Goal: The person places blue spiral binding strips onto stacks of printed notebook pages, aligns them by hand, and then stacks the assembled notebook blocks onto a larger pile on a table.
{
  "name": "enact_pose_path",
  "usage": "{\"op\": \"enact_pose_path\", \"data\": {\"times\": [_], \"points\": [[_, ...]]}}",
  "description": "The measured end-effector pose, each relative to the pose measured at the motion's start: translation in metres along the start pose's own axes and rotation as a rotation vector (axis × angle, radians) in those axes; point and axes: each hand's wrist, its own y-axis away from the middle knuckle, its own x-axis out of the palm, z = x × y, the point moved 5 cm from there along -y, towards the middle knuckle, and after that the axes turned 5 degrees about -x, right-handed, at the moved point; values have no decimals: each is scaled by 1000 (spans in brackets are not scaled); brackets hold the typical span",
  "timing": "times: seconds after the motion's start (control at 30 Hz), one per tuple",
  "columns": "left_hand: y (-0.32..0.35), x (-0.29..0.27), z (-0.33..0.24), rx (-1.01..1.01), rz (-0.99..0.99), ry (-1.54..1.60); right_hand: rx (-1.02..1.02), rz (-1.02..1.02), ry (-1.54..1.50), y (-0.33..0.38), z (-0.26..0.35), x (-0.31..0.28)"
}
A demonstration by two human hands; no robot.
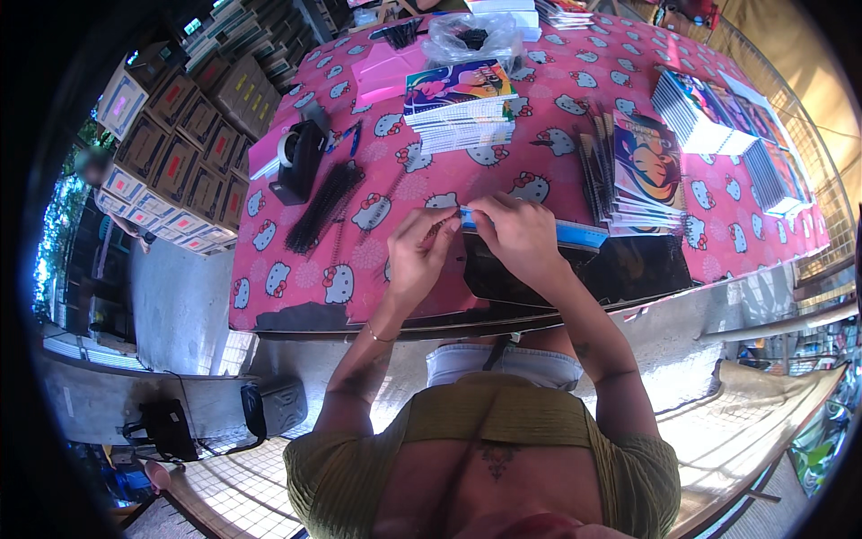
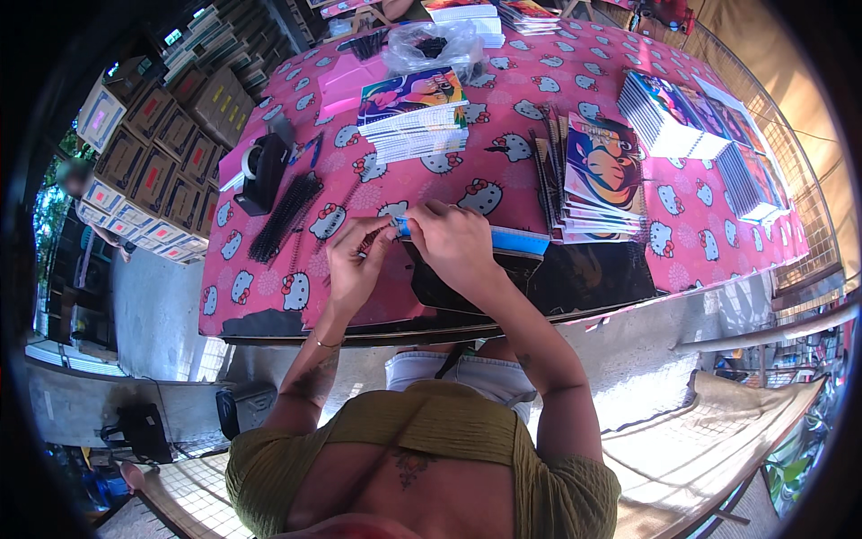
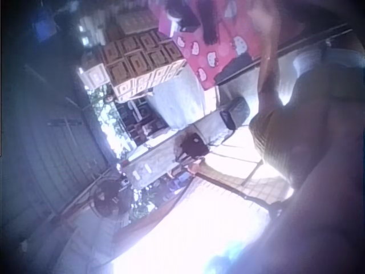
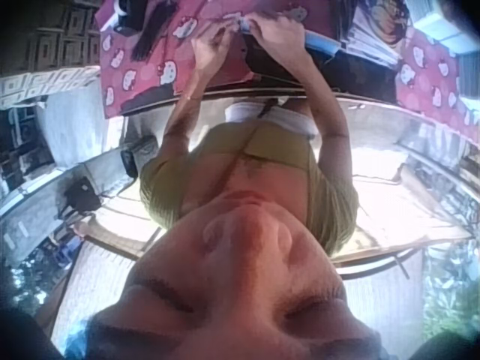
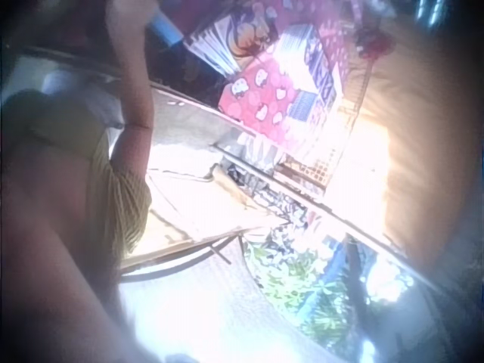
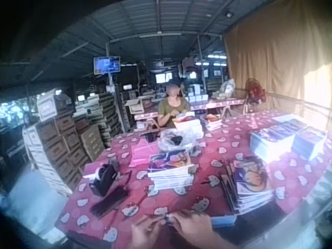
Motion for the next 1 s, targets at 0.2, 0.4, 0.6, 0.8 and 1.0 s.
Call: {"op": "enact_pose_path", "data": {"times": [0.2, 0.4, 0.6, 0.8, 1.0], "points": [[-16, -3, -1, -65, 140, -83, -21, 43, -45, 0, 1, -3], [-35, 1, 4, 120, 413, -133, 8, 138, -115, -3, -2, -8], [-43, 0, 8, 81, 561, -149, -8, 142, -149, -2, -10, -5], [-45, 1, -24, 224, 426, -74, -16, 154, -232, -3, -12, -9], [-45, 7, -16, 303, 427, -166, -14, 177, -124, 0, -11, -16]]}}
